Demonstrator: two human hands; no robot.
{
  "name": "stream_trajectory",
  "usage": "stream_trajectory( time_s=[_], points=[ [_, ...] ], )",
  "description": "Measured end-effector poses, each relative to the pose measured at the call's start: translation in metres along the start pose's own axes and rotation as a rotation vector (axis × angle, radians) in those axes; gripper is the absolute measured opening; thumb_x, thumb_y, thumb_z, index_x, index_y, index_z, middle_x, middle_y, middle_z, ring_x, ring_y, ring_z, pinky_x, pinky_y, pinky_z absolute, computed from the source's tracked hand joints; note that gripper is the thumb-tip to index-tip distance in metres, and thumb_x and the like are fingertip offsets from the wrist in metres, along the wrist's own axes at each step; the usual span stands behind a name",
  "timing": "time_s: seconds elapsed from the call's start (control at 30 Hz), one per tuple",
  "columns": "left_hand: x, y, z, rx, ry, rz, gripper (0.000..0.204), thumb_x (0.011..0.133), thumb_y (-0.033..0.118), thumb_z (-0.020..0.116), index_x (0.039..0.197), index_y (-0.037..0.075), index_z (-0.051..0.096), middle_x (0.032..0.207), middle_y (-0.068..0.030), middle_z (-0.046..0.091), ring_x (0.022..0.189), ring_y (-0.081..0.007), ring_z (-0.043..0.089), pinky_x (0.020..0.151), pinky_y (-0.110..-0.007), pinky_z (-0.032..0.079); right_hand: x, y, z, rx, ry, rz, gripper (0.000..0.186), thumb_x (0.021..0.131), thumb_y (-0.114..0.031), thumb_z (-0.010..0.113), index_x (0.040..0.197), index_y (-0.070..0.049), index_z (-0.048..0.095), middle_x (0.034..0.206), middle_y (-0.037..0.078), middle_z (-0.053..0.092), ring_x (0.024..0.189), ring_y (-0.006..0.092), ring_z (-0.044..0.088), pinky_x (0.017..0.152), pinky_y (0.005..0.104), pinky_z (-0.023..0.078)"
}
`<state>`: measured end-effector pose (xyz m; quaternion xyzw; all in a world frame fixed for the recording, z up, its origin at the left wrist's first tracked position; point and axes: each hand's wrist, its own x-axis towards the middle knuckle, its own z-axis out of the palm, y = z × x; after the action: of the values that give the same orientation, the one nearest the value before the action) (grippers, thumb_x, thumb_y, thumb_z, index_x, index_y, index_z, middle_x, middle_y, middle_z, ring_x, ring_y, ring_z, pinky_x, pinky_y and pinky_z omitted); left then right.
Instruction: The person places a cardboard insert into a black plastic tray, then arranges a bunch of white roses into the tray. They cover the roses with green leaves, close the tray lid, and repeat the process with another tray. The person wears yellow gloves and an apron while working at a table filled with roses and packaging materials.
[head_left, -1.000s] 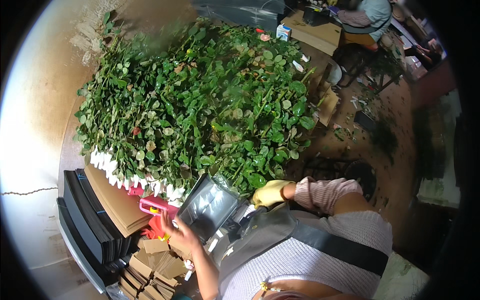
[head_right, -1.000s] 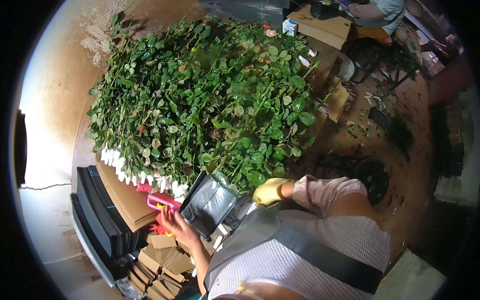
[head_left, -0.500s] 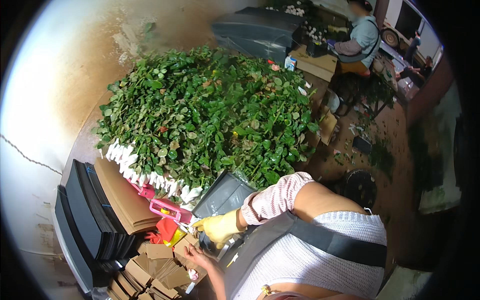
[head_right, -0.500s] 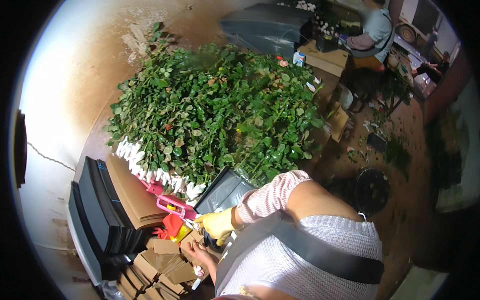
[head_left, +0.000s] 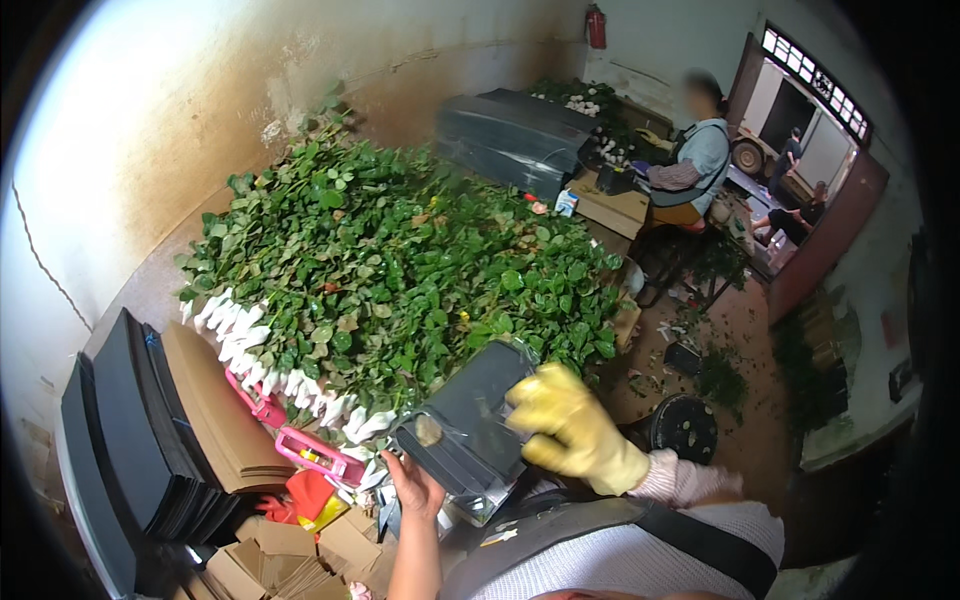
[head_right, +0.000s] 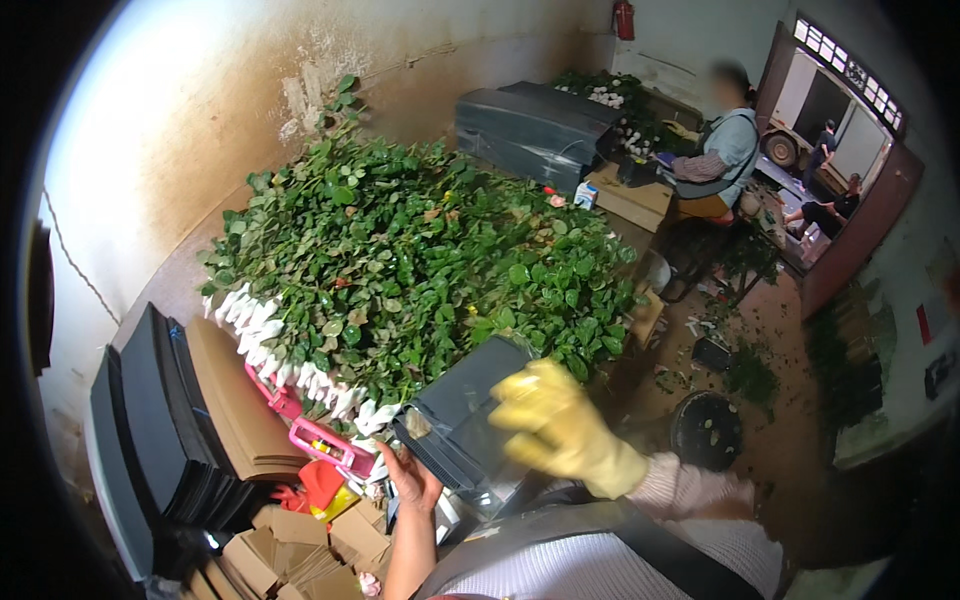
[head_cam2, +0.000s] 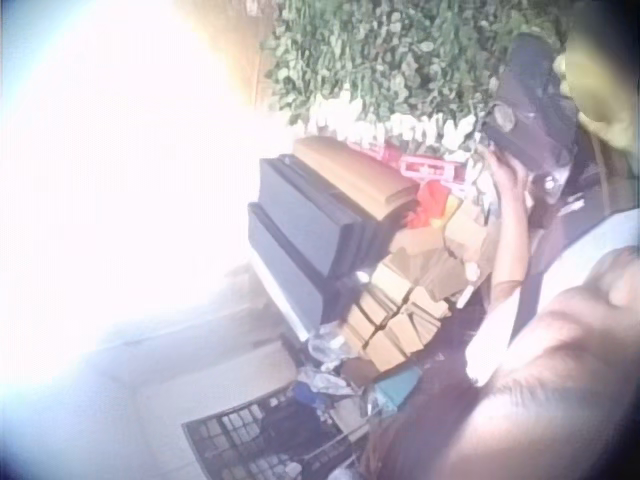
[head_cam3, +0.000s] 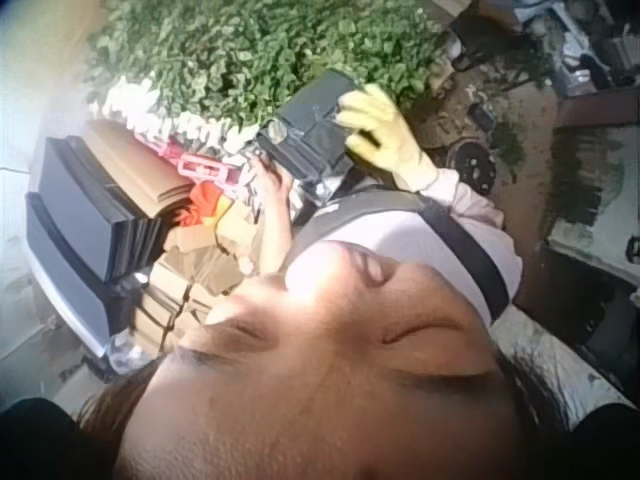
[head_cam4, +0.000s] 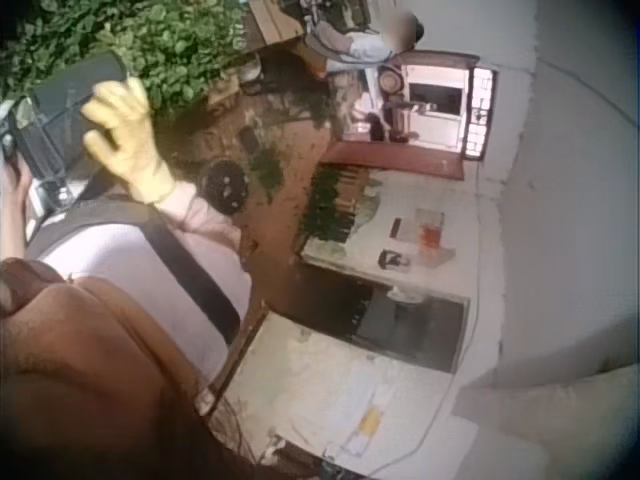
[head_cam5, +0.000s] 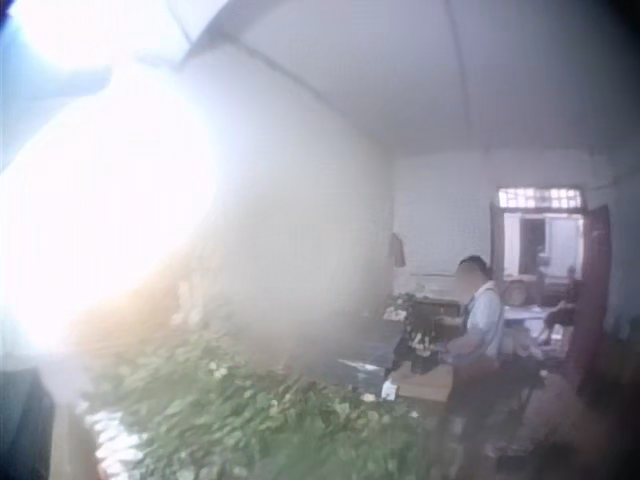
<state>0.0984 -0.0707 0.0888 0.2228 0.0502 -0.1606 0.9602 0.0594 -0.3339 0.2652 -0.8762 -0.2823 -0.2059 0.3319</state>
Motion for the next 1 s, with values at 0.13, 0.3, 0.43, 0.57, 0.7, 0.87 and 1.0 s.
stream_trajectory(
  time_s=[0.13, 0.3, 0.43, 0.57, 0.7, 0.87, 1.0],
  points=[
    [-0.014, -0.004, 0.109, 0.279, -0.427, -0.049, 0.116, 0.085, 0.088, 0.043, 0.162, 0.005, 0.019, 0.163, -0.0141, 0.034, 0.147, -0.0285, 0.038, 0.121, -0.045, 0.03, -0.098, -0.02, -0.014, 0.567, 0.614, 1.014, 0.054, 0.106, -0.038, 0.052, 0.148, -0.005, 0.046, 0.142, 0.015, 0.055, 0.133, 0.0323, 0.051, 0.115, 0.0419, 0.039],
    [-0.018, -0.066, 0.2, 0.914, -1.024, 0.028, 0.12, 0.088, 0.069, 0.063, 0.164, 0.007, -0.007, 0.17, -0.0205, -0.002, 0.157, -0.0377, 0.009, 0.124, -0.048, 0.015, -0.147, -0.046, -0.03, 1.028, 0.735, 0.955, 0.057, 0.103, -0.037, 0.056, 0.148, -0.005, 0.045, 0.142, 0.015, 0.056, 0.132, 0.0304, 0.052, 0.114, 0.041, 0.041],
    [-0.056, -0.144, 0.256, 0.927, -1.184, 0.082, 0.114, 0.098, 0.05, 0.063, 0.159, 0.002, -0.02, 0.169, -0.0244, 0.001, 0.152, -0.0347, 0.023, 0.122, -0.045, 0.02, -0.196, -0.048, -0.094, 0.893, 0.838, 0.822, 0.059, 0.1, -0.036, 0.059, 0.149, -0.005, 0.045, 0.142, 0.014, 0.056, 0.131, 0.0288, 0.053, 0.113, 0.0404, 0.042],
    [-0.11, -0.21, 0.277, 0.928, -1.199, -0.076, 0.114, 0.098, 0.044, 0.063, 0.156, 0.0, -0.026, 0.167, -0.0242, 0.005, 0.153, -0.0341, 0.017, 0.123, -0.046, 0.016, -0.263, -0.066, -0.167, 0.682, 0.861, 0.777, 0.062, 0.098, -0.035, 0.062, 0.149, -0.005, 0.045, 0.142, 0.014, 0.056, 0.13, 0.0273, 0.053, 0.112, 0.0397, 0.043],
    [-0.131, -0.28, 0.271, 0.871, -1.355, -0.056, 0.11, 0.096, 0.039, 0.067, 0.157, -0.004, -0.015, 0.163, -0.0209, 0.01, 0.153, -0.0315, 0.014, 0.123, -0.046, 0.013, -0.334, -0.092, -0.233, 0.446, 0.801, 0.809, 0.065, 0.096, -0.034, 0.065, 0.15, -0.004, 0.045, 0.142, 0.013, 0.056, 0.129, 0.0258, 0.054, 0.111, 0.039, 0.044],
    [-0.181, -0.361, 0.298, 0.802, -1.352, -0.435, 0.108, 0.093, 0.003, 0.066, 0.158, 0.005, -0.02, 0.163, -0.0196, 0.02, 0.15, -0.0274, 0.024, 0.122, -0.041, 0.02, -0.412, -0.118, -0.303, 0.178, 0.698, 0.918, 0.068, 0.093, -0.032, 0.069, 0.15, -0.004, 0.045, 0.143, 0.013, 0.057, 0.128, 0.0239, 0.055, 0.11, 0.0382, 0.045],
    [-0.211, -0.418, 0.302, 0.67, -1.455, -0.575, 0.11, 0.092, -0.008, 0.061, 0.158, 0.011, -0.025, 0.165, -0.0141, 0.018, 0.151, -0.0236, 0.024, 0.121, -0.039, 0.021, -0.478, -0.149, -0.322, 0.05, 0.604, 1.091, 0.072, 0.091, -0.031, 0.072, 0.151, -0.004, 0.044, 0.143, 0.012, 0.057, 0.128, 0.0224, 0.055, 0.109, 0.0375, 0.046]
  ],
)
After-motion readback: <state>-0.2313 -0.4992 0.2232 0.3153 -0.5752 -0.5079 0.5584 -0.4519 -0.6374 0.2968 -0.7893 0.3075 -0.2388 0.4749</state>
